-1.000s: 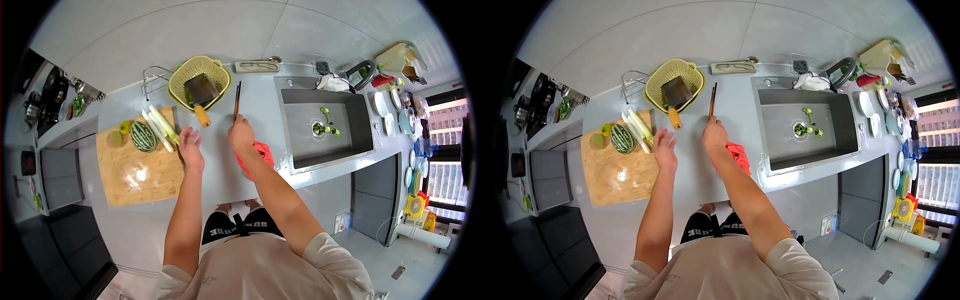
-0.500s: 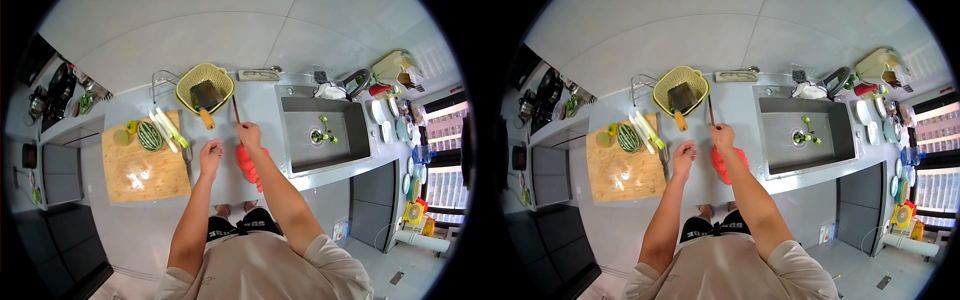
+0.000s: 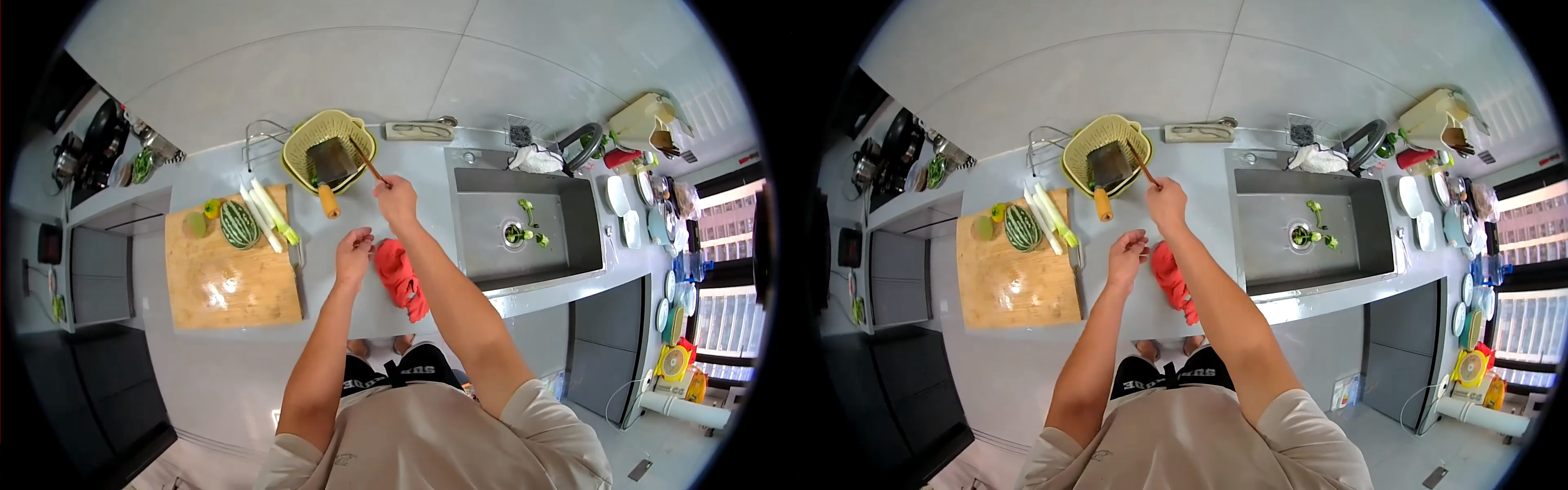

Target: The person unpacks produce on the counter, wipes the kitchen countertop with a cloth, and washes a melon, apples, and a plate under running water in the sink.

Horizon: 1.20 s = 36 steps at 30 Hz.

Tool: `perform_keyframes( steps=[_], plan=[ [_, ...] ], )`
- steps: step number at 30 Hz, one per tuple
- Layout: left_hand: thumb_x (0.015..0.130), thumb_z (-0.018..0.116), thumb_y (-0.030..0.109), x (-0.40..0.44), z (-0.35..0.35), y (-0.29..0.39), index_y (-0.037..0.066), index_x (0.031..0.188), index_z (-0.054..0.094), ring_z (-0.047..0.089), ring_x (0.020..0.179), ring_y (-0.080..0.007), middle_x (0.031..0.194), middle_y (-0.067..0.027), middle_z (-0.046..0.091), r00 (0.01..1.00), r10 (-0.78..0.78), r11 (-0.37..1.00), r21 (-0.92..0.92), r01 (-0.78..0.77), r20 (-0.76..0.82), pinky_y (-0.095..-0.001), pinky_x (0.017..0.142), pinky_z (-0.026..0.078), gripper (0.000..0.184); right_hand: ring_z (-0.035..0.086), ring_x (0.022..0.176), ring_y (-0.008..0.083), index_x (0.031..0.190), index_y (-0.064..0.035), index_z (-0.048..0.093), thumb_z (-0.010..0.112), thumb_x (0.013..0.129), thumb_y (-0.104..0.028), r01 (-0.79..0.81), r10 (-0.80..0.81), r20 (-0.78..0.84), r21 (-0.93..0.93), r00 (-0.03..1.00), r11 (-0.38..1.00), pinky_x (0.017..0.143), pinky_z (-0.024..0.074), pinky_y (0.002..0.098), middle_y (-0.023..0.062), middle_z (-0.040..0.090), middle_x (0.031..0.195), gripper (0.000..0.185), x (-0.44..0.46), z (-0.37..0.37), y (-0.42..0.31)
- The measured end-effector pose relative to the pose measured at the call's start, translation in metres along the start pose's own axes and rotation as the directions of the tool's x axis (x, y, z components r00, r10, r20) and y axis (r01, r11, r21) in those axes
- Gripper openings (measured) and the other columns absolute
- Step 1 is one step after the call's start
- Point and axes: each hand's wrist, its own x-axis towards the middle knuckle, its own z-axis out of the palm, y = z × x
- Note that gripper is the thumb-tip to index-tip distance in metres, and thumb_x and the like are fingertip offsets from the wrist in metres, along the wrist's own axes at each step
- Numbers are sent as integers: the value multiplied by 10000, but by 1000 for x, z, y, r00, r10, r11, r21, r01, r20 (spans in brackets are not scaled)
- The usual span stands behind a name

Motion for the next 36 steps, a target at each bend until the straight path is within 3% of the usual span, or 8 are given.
perform_keyframes(
  steps=[4,6,8,12,20,26,32,36],
  plan=[
    [1035,514,17,2,-8,-8,49,1280,673,664,940,-157,1166,-61,679,998,9,1000,10,-9,-55,-304,802,544,294,701,968,370,1270,15,652,608,1016,-296,-120,111,75,124,991,985,925,525,436,200,745,1046,404,19,10,-8],
    [1035,509,9,3,-14,-15,50,1277,673,663,940,-156,1165,-64,678,997,-6,1000,20,8,-73,-300,799,544,296,674,1061,392,1275,16,653,596,1016,-351,16,-2,-135,95,991,995,971,503,437,212,725,1129,453,-8,-12,-10],
    [1034,503,1,2,-19,-20,51,1274,674,663,940,-156,1164,-66,678,996,-14,1000,25,16,-88,-296,797,543,299,640,1125,391,1299,-33,668,624,994,-350,218,-218,-176,-17,960,976,975,494,446,179,710,1207,442,-44,-26,30],
    [1021,498,-26,3,-34,-30,47,1265,674,661,928,-147,1146,-67,678,987,1,999,44,6,-159,-287,781,538,309,559,1180,360,1292,-173,715,708,891,-162,528,-651,65,-647,757,550,969,477,474,89,641,1352,402,-149,-49,81],
    [1001,502,-45,-5,-62,-37,44,1240,681,660,897,-132,1122,-60,681,962,5,1000,10,-2,-275,-270,753,522,311,517,1230,338,1307,-215,714,763,775,-109,652,-688,200,-577,697,493,970,471,468,60,549,1484,545,-144,37,135],
    [982,482,-64,5,-73,-45,62,1222,695,624,847,-105,1103,-41,688,927,110,993,85,-85,-359,-260,719,489,344,450,1326,334,1351,-213,683,685,879,-220,621,-567,327,-631,756,465,1077,402,484,25,484,1562,472,-76,76,94],
    [940,477,-111,20,-34,-59,48,1199,699,619,842,-133,1073,-60,692,966,158,983,126,-134,-205,-280,784,505,377,522,1215,396,1377,-145,644,664,868,-18,71,-352,-205,-770,913,633,1020,501,449,97,514,1526,525,-11,-48,147],
    [939,477,-94,31,-1,-46,42,1214,691,626,844,-133,1094,-68,697,982,152,958,260,-118,-112,-280,790,509,374,549,1160,386,1364,-124,636,663,819,18,224,-487,-189,-709,852,668,943,551,470,109,552,1475,564,-3,-62,151]
  ],
)
